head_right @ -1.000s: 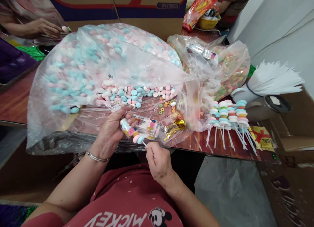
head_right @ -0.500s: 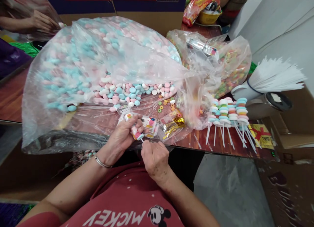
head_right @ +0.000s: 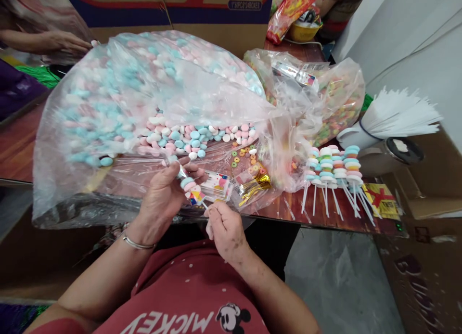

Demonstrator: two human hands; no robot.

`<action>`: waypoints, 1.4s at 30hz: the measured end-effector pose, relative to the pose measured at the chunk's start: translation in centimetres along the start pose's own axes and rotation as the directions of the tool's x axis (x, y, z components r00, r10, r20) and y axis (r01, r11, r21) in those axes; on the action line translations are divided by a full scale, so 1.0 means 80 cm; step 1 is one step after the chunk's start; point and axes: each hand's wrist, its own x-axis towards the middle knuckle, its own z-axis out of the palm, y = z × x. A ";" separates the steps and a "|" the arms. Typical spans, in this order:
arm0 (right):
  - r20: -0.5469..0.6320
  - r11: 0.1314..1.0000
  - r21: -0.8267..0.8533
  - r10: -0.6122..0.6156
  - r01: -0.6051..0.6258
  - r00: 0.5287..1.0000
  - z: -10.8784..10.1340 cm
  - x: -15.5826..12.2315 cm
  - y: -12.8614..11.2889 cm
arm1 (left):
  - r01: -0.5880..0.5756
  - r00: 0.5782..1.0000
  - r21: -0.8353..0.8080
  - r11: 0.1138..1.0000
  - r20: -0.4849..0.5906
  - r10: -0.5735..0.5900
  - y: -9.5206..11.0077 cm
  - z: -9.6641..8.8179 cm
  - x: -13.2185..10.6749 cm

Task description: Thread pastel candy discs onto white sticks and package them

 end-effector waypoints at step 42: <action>-0.146 0.722 -0.625 -0.484 0.298 0.863 0.010 0.017 0.008 | 0.134 0.977 0.063 0.989 0.156 -0.142 -0.075 -0.002 -0.044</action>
